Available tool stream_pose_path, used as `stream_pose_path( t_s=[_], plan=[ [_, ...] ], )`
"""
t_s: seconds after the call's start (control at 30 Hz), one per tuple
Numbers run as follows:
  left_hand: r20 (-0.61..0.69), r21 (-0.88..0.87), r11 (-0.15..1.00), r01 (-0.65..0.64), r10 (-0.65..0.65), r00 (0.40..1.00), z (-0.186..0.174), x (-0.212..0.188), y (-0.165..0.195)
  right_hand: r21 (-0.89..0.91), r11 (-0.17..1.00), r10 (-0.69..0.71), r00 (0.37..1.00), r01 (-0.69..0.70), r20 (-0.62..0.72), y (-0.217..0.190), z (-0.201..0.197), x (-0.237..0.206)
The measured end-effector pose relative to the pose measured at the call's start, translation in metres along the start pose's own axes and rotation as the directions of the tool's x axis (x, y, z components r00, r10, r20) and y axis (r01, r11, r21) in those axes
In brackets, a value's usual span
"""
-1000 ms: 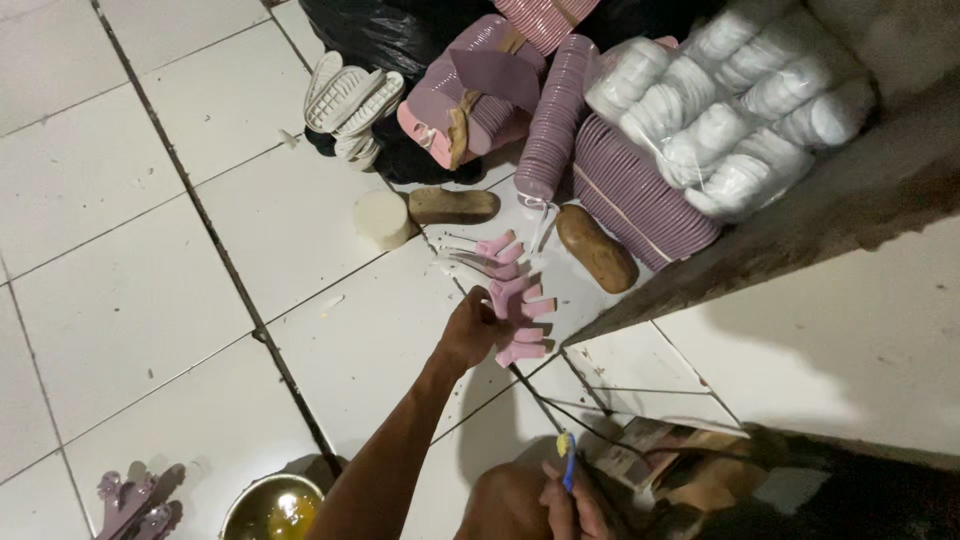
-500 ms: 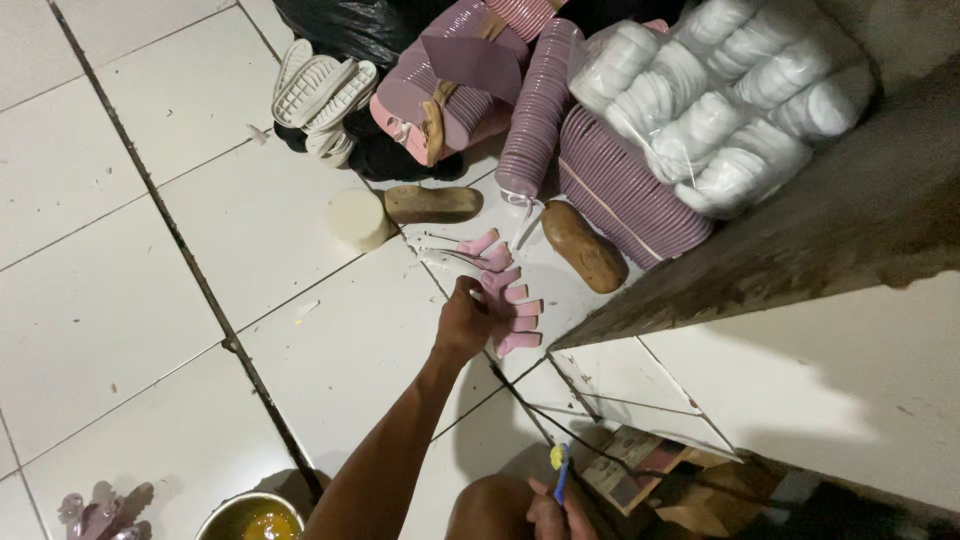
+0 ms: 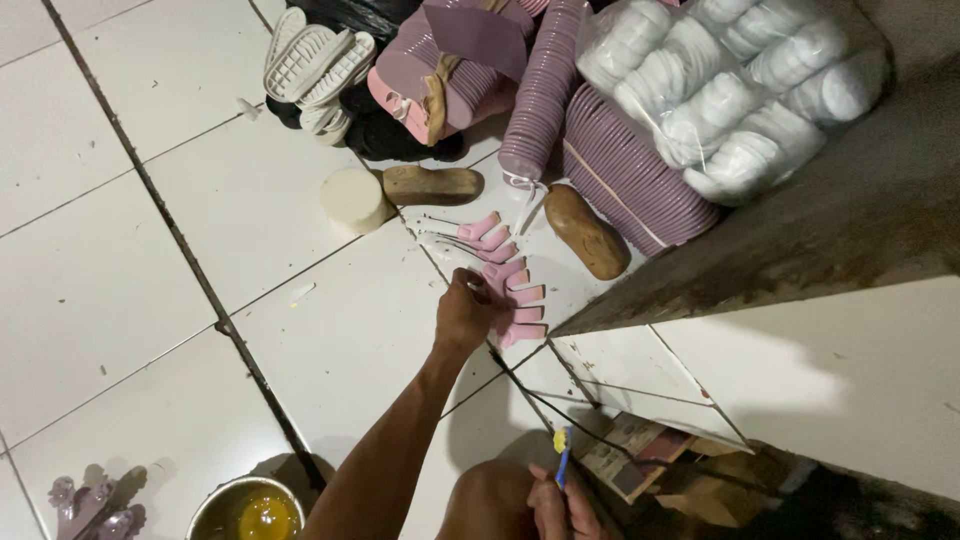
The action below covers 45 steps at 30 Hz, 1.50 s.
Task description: The person sits on the workshop floor and uses a toothbrush to brush pink and white foam shoe components, dipping the brush into a bowl of yellow liquid. They work on the parts one at a time on their lap and set finished pieces aside with the other completed parts.
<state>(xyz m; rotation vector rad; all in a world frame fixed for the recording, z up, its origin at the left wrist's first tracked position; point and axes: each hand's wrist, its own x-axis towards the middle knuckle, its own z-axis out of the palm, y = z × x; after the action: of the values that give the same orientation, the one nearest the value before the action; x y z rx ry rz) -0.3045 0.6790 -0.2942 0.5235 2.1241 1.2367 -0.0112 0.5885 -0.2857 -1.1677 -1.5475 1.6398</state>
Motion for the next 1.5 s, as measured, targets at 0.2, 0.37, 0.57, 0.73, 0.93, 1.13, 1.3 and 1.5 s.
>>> stream_pose_path(
  t_s=[0.2,0.37,0.57,0.73,0.93,1.13,1.3,1.5],
  plan=[
    [-0.026,-0.086,0.996,0.027,-0.030,0.999,0.001,-0.002,0.003,0.150,0.988,-0.046,0.999,0.045,0.000,0.008,0.008,0.002],
    [-0.068,-0.097,0.995,0.025,-0.032,0.997,-0.002,-0.013,0.005,0.055,0.997,-0.047,0.998,0.050,-0.048,-0.004,0.011,-0.004],
    [-0.089,-0.114,0.993,-0.027,0.017,0.996,-0.062,-0.082,0.001,-0.083,0.991,-0.112,0.993,0.109,-0.031,-0.028,0.014,-0.020],
    [-0.072,-0.071,0.998,0.000,-0.005,0.997,-0.165,-0.196,-0.012,-0.044,0.968,-0.252,0.965,0.249,-0.080,-0.048,0.032,-0.047],
    [-0.165,-0.093,0.993,0.077,-0.092,0.982,-0.315,-0.369,-0.044,-0.088,0.928,-0.361,0.932,0.362,0.025,-0.074,0.049,-0.097],
    [-0.439,-0.099,0.968,0.232,-0.252,0.863,-0.434,-0.585,-0.076,-0.167,0.811,-0.492,0.808,0.561,0.325,-0.102,0.067,-0.149],
    [-0.661,-0.218,0.958,0.186,-0.285,0.694,-0.490,-0.765,-0.090,-0.155,0.795,-0.485,0.768,0.586,0.417,-0.114,0.073,-0.202],
    [-0.791,-0.219,0.932,0.290,-0.344,0.505,-0.460,-0.907,-0.106,-0.096,0.836,-0.431,0.755,0.540,0.495,-0.105,0.102,-0.291]
  ],
)
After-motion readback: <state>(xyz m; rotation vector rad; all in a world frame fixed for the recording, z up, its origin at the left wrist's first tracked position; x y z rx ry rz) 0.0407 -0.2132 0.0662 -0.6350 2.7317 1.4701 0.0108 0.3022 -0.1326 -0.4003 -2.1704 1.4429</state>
